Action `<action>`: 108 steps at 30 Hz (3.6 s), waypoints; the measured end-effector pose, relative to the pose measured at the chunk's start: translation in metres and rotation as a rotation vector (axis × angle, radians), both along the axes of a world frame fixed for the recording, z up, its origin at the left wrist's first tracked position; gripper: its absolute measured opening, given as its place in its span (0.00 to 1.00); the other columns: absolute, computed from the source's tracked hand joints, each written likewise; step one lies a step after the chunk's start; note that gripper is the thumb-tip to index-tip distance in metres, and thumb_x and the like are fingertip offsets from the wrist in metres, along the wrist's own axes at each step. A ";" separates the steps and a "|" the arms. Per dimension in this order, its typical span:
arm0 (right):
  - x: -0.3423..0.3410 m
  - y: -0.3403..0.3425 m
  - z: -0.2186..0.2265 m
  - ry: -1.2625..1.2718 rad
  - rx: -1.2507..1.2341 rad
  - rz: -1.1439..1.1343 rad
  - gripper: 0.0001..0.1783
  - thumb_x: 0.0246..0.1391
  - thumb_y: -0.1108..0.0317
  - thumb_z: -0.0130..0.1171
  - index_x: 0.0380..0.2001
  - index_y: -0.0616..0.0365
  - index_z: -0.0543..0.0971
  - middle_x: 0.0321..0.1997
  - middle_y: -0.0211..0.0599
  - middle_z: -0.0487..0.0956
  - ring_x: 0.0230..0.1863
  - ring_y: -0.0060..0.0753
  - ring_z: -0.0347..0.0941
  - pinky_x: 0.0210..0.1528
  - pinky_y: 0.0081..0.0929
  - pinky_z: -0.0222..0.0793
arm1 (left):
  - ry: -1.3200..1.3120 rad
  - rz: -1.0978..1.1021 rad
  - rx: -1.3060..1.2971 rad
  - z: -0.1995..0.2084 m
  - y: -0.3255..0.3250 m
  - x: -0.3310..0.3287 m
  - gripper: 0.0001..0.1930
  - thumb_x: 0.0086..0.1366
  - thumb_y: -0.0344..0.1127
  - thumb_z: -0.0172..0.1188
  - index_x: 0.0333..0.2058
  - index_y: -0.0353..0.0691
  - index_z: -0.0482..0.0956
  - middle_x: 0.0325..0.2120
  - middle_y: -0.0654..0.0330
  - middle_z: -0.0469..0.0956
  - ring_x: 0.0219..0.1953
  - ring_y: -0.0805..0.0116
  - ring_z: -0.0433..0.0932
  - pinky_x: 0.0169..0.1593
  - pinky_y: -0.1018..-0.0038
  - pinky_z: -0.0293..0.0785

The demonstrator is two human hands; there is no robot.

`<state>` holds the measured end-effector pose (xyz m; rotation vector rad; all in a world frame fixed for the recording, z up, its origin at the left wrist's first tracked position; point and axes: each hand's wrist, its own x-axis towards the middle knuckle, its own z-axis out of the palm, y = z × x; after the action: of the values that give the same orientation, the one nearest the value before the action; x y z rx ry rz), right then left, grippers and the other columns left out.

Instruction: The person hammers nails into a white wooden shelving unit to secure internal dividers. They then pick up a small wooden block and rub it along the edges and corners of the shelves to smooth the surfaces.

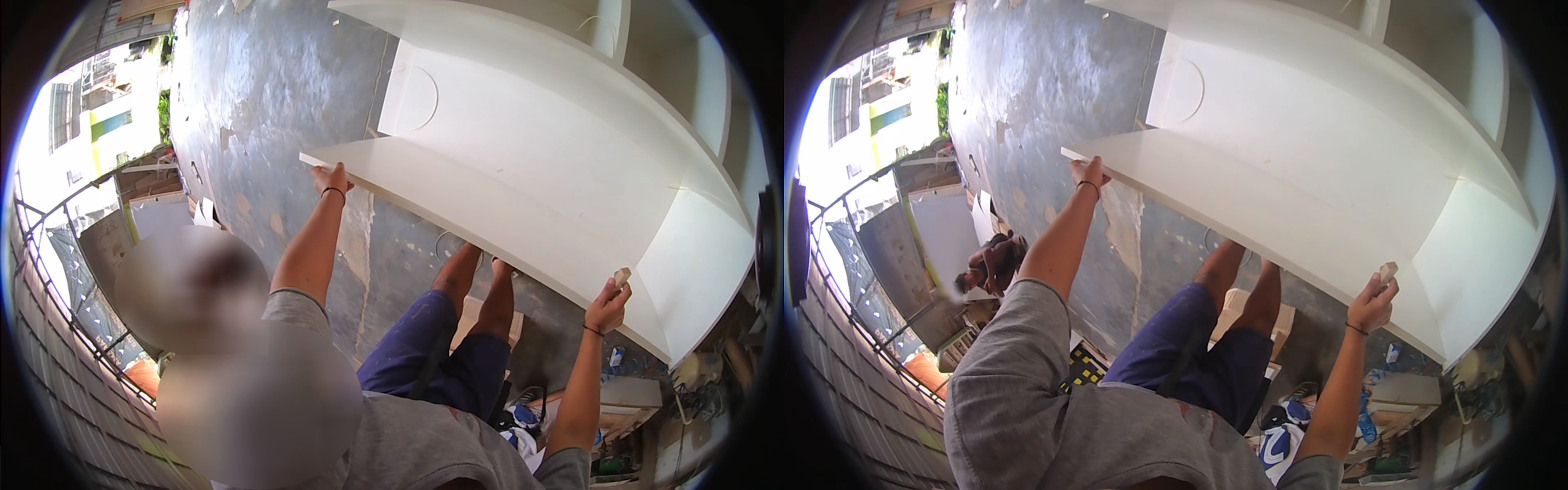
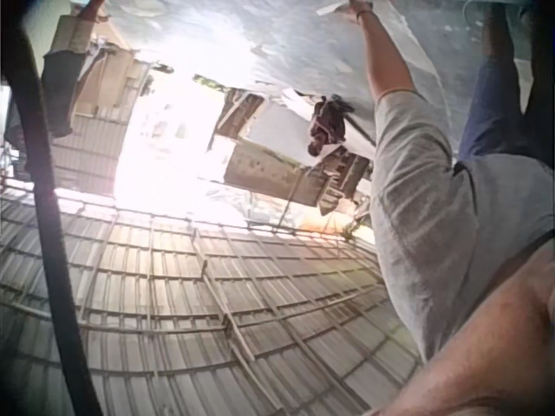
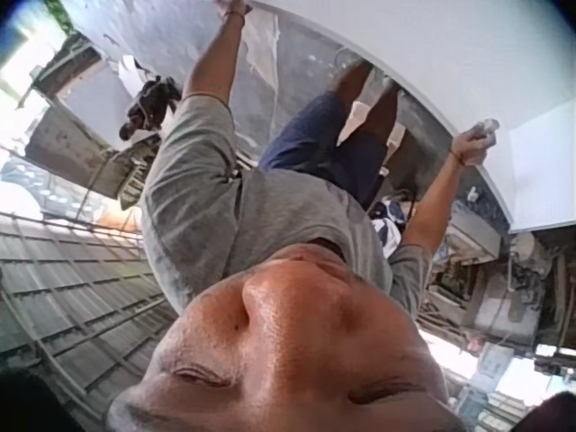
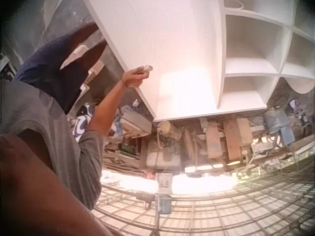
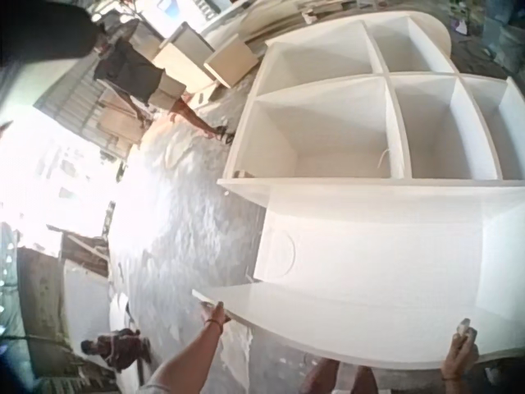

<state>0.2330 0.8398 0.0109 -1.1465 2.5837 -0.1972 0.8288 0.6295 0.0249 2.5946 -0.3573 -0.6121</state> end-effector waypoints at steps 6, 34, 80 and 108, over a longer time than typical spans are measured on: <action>-0.005 -0.001 0.003 0.011 0.010 -0.023 0.24 0.63 0.45 0.49 0.51 0.52 0.70 0.33 0.40 0.83 0.35 0.49 0.80 0.34 0.44 0.72 | 0.016 0.001 0.016 0.001 -0.005 -0.021 0.28 0.61 0.36 0.61 0.57 0.39 0.59 0.52 0.47 0.71 0.43 0.52 0.80 0.35 0.64 0.84; -0.203 0.097 0.069 0.172 0.056 0.234 0.17 0.60 0.54 0.52 0.40 0.58 0.71 0.38 0.47 0.78 0.44 0.52 0.73 0.50 0.46 0.60 | 0.240 -2.003 -0.294 0.029 0.120 -0.380 0.12 0.53 0.32 0.63 0.37 0.40 0.77 0.36 0.55 0.74 0.41 0.51 0.72 0.45 0.59 0.69; -0.186 0.067 0.011 0.371 0.077 -0.817 0.28 0.54 0.50 0.56 0.54 0.54 0.67 0.45 0.61 0.78 0.46 0.66 0.75 0.50 0.51 0.71 | 0.130 -2.169 -0.102 0.016 0.023 -0.150 0.15 0.51 0.30 0.67 0.31 0.39 0.68 0.30 0.52 0.70 0.35 0.48 0.70 0.41 0.56 0.66; -0.193 0.074 0.005 0.457 0.101 -0.741 0.26 0.54 0.53 0.55 0.53 0.52 0.65 0.43 0.61 0.78 0.43 0.65 0.76 0.47 0.54 0.72 | 0.177 -2.129 -0.093 0.019 0.007 -0.110 0.16 0.52 0.34 0.68 0.31 0.39 0.68 0.30 0.52 0.69 0.34 0.49 0.69 0.40 0.56 0.66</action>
<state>0.0399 0.9134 0.0159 -0.1529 3.2683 0.0500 0.7192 0.6362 0.0437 1.0140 -2.8224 -1.1793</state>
